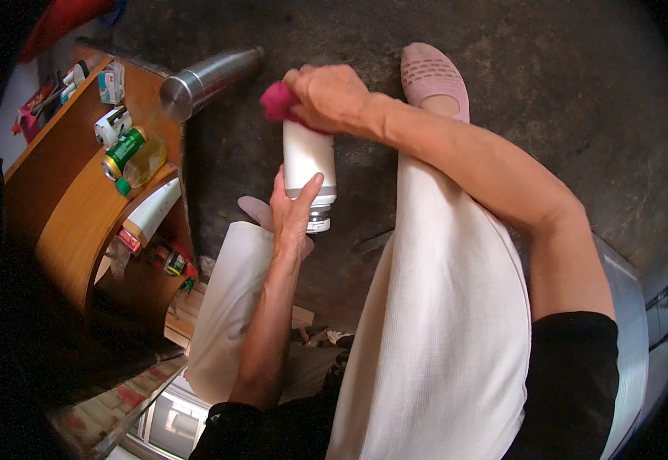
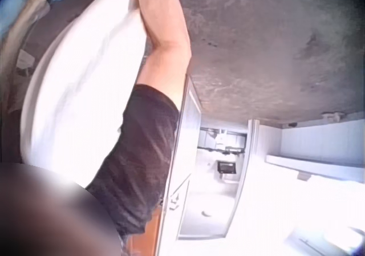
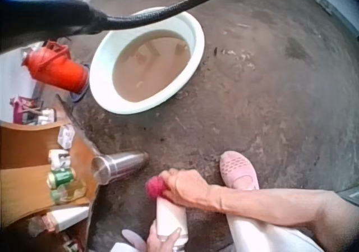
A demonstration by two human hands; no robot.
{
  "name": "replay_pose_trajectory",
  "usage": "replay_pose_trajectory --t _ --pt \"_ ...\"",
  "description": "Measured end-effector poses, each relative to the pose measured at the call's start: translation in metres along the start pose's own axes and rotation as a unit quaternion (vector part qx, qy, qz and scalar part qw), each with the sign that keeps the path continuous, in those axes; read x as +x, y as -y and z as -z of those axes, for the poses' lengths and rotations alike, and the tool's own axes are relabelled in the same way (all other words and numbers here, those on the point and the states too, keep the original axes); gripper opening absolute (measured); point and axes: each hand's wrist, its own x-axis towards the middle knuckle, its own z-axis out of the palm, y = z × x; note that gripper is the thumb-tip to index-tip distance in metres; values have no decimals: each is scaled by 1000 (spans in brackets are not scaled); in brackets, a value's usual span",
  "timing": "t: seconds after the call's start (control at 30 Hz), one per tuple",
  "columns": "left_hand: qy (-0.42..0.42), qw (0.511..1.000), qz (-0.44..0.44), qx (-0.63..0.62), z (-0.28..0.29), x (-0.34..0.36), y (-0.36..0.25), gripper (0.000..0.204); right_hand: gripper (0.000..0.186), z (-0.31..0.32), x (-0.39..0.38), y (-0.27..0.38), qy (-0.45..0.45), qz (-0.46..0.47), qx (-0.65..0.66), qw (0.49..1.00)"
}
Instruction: The person wipes a metal cup, a white thermos, a small plastic bottle, and a white mug with a pink cloth. The person handles each item individually, wiping the exterior surfaces and lids before placing them on the floor.
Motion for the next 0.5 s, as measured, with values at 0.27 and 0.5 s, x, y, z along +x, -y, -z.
replay_pose_trajectory --t 0.27,0.5 --pt "-20 999 -9 38 12 12 21 84 40 14 -38 42 154 89 56 982" --pt "-30 998 -37 44 -2 4 11 84 38 3 10 -7 19 -37 -16 999"
